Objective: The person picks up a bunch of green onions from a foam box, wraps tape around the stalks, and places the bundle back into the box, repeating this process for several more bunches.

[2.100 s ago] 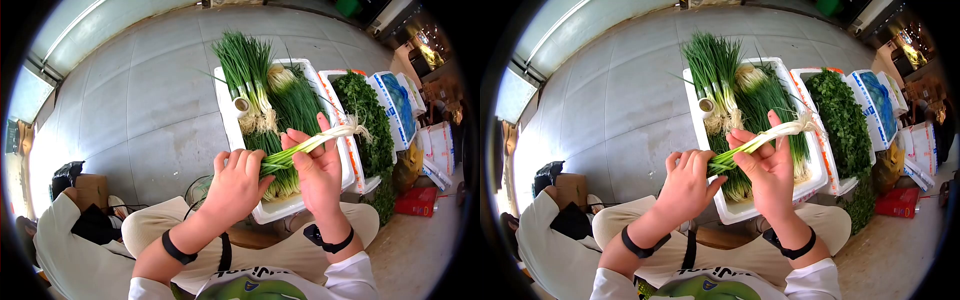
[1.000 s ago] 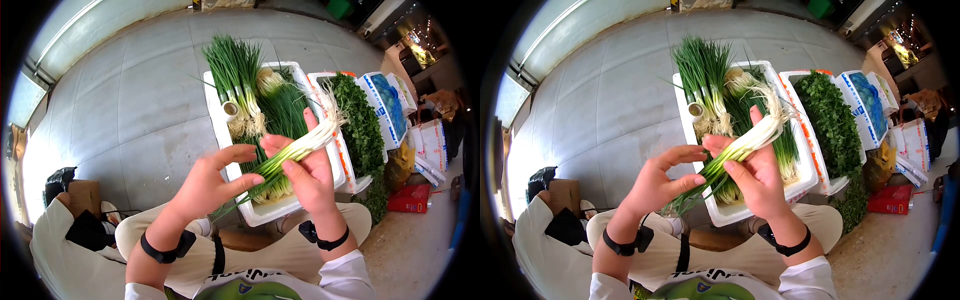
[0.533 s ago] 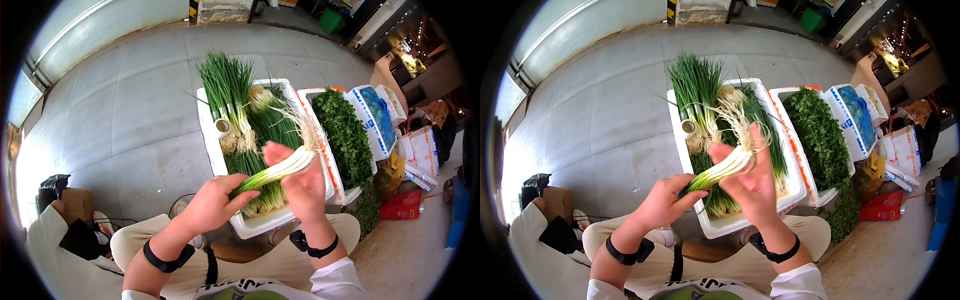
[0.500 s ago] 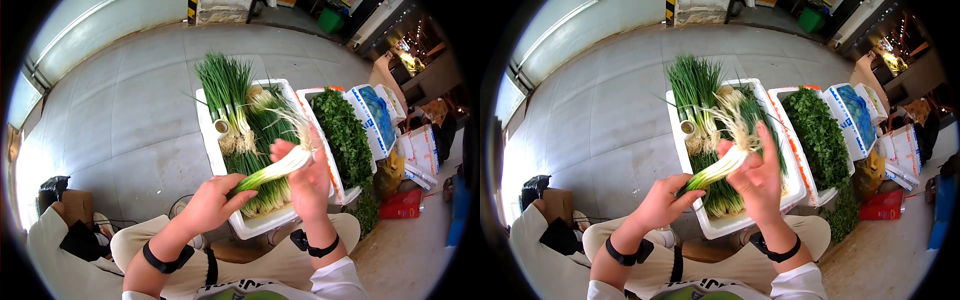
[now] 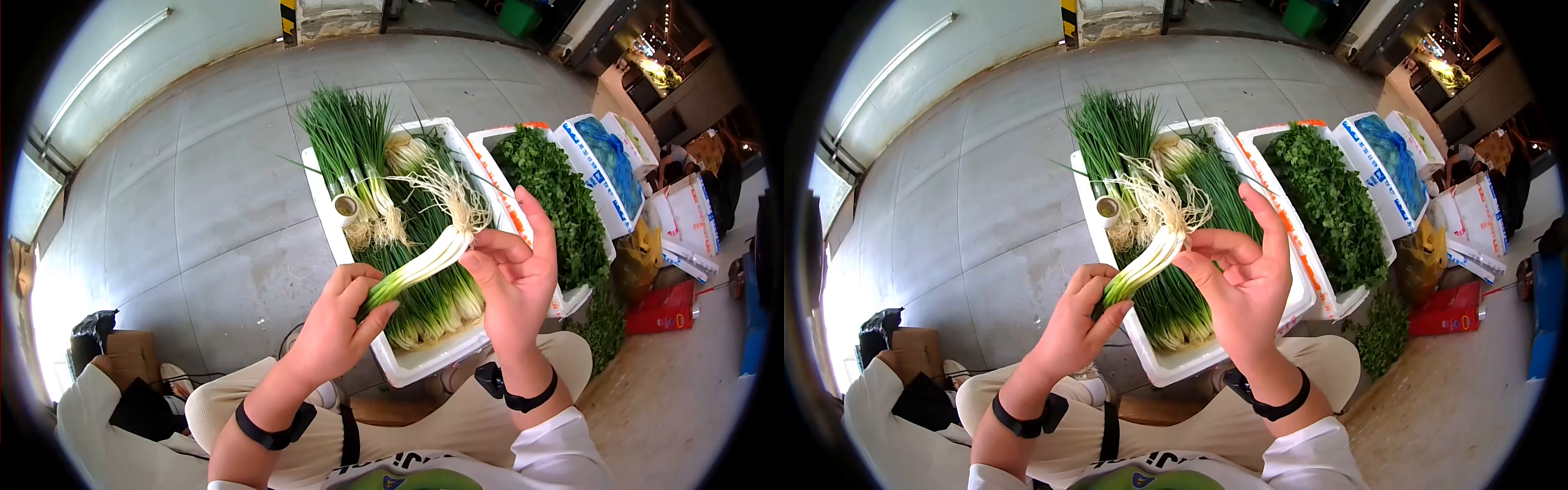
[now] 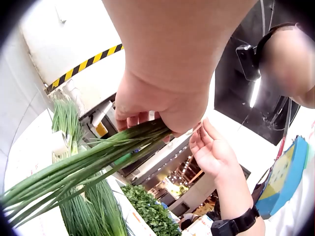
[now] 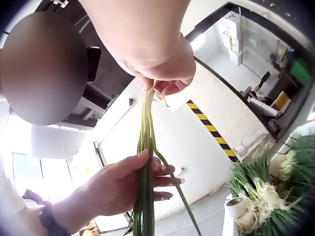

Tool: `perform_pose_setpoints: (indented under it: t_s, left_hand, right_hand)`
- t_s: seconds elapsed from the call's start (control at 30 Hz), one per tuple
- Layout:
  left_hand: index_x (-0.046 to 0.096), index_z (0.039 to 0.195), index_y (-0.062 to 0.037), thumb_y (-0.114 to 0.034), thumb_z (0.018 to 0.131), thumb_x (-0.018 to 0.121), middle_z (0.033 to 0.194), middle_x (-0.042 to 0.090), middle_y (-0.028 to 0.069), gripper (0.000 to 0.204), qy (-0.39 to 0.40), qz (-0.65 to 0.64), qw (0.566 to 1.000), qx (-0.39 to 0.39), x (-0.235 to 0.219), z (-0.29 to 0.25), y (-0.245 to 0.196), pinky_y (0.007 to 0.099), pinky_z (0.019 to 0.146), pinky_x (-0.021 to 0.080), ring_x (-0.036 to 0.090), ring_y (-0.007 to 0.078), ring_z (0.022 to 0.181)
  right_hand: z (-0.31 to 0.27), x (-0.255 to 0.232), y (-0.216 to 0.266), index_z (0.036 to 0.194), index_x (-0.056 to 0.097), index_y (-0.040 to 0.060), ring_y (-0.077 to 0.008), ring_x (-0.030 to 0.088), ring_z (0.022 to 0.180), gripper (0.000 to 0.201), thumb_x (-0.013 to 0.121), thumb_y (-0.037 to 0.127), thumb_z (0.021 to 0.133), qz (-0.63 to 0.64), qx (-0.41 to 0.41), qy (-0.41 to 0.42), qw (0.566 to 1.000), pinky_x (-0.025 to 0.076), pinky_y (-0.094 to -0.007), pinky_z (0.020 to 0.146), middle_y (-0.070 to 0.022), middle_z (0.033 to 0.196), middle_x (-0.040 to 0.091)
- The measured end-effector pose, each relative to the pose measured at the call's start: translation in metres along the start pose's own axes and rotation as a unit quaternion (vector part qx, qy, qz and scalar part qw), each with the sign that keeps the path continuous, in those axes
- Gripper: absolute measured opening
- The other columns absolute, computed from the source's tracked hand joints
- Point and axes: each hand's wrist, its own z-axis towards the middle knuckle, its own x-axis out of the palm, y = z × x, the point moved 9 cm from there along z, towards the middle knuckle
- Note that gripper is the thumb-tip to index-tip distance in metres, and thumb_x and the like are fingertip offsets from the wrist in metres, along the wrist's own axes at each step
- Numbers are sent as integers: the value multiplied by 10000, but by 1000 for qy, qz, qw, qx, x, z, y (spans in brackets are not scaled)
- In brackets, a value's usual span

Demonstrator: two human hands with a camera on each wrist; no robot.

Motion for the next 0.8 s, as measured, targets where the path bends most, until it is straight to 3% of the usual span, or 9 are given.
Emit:
perform_pose_setpoints:
  t_s: [0.1,0.17,0.4,0.47,0.67,0.73,0.8]
  left_hand:
    - [590,1120,15,-175,960,659,1016,637,216,258,-11,-4,1000,9,-1,0,-3,439,803,520,627,411,884]
    - [555,1150,9,-133,994,611,924,664,137,218,44,-10,993,-107,6,-5,14,356,778,509,621,289,802]
    - [516,1097,9,-162,1017,589,846,653,169,203,56,8,987,-148,4,-8,21,366,714,505,620,272,746]
    - [506,1118,-8,-199,1004,598,896,644,248,241,52,-33,985,-163,5,-9,28,496,710,496,622,464,838]
    - [496,1096,0,-184,1009,583,853,627,262,221,35,28,992,-119,0,-2,19,527,687,473,603,489,807]
    - [482,1069,8,-172,1008,581,840,610,276,215,12,11,982,-191,-8,-5,37,532,683,464,581,506,799]
    - [471,1045,10,-160,1020,558,835,601,271,192,-13,20,983,-181,-18,-4,43,516,668,456,573,499,781]
  right_hand:
    - [1,-2,2,1489,325,15,-167,701,920,765,736,-91,852,-8,3,-20,1000,562,-273,850,-163,983,721]
    - [2,-4,2,1487,326,13,-166,700,914,750,723,-99,860,-20,5,-21,1000,561,-268,841,-167,980,720]
    - [7,-6,10,1475,339,-4,-135,682,877,708,692,-114,872,-95,-45,21,994,545,-262,836,-122,939,714]
    - [9,-7,13,1464,346,-12,-133,681,872,692,689,-115,872,-124,-60,18,990,541,-261,842,-112,926,711]
    - [14,-6,33,1407,382,-29,-144,668,875,583,651,-111,896,-272,-170,55,946,525,-276,867,-108,934,700]
    - [23,-33,48,1418,377,-11,-122,629,872,563,626,-101,921,-259,-193,-30,946,501,-263,865,-99,947,688]
    - [35,-52,61,1380,404,-10,-129,639,872,505,629,-78,933,-229,-174,-63,956,519,-268,829,-102,946,698]
